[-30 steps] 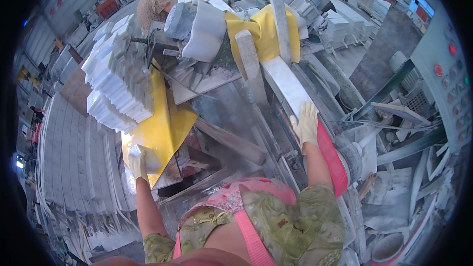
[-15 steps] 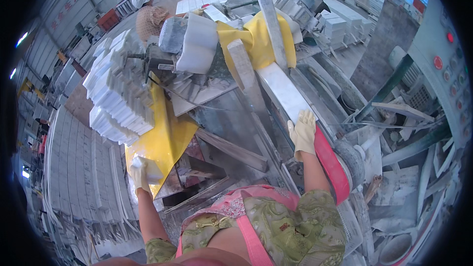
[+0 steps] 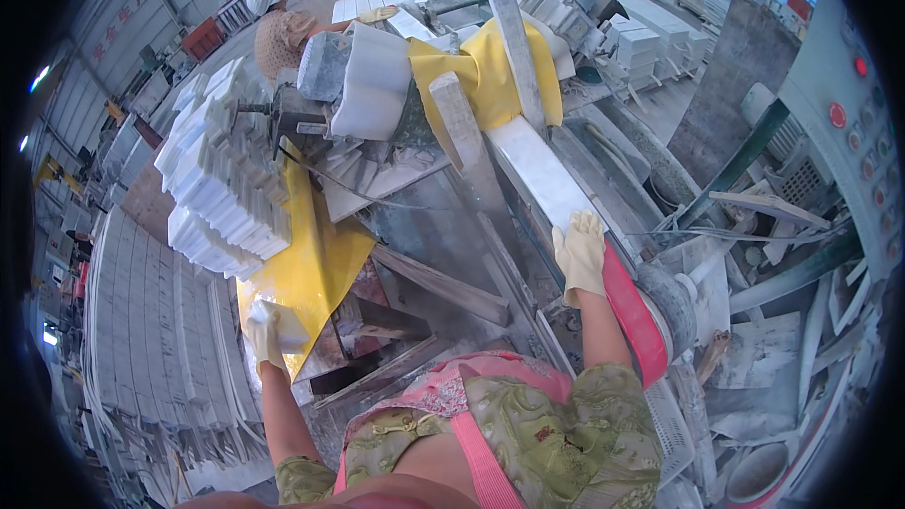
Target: The person repeatedly picks up small white foam blocks from a yellow tray and stacks them on a growing pile. The person also briefly inspects a block before placing it on the pile.
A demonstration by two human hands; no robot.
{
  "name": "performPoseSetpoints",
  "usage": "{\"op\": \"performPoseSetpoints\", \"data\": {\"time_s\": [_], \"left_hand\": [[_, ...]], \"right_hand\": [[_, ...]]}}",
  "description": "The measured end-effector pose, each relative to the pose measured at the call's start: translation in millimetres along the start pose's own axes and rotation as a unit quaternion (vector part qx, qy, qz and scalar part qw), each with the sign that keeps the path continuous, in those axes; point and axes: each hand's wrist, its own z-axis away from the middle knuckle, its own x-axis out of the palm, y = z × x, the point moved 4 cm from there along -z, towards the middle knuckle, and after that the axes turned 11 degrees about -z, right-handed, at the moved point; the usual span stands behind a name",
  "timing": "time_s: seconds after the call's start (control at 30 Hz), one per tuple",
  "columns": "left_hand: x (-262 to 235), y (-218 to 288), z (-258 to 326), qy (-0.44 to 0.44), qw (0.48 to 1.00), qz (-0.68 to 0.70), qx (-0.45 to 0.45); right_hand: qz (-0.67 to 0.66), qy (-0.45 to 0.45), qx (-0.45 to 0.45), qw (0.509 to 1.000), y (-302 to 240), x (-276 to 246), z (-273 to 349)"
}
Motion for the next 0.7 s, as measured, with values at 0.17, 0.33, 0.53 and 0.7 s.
{"op": "performPoseSetpoints", "data": {"time_s": [0.17,0.33,0.53,0.7], "left_hand": [[-0.2,-0.6,0.1,-0.002,1.000,0.000,0.002],[0.1,0.7,0.2,-0.008,1.000,0.007,-0.013],[-1.3,6.2,9.5,-0.019,0.998,0.053,-0.001],[-1.8,6.7,9.1,-0.013,0.999,0.039,0.000]], "right_hand": [[0.001,-0.011,0.002,1.000,-0.3,-2.0,3.5],[-0.004,-0.017,0.010,1.000,0.7,-3.6,6.1],[-0.003,-0.016,0.012,1.000,1.7,-4.9,10.0],[-0.002,-0.022,0.021,1.000,3.2,-7.7,11.1]]}}
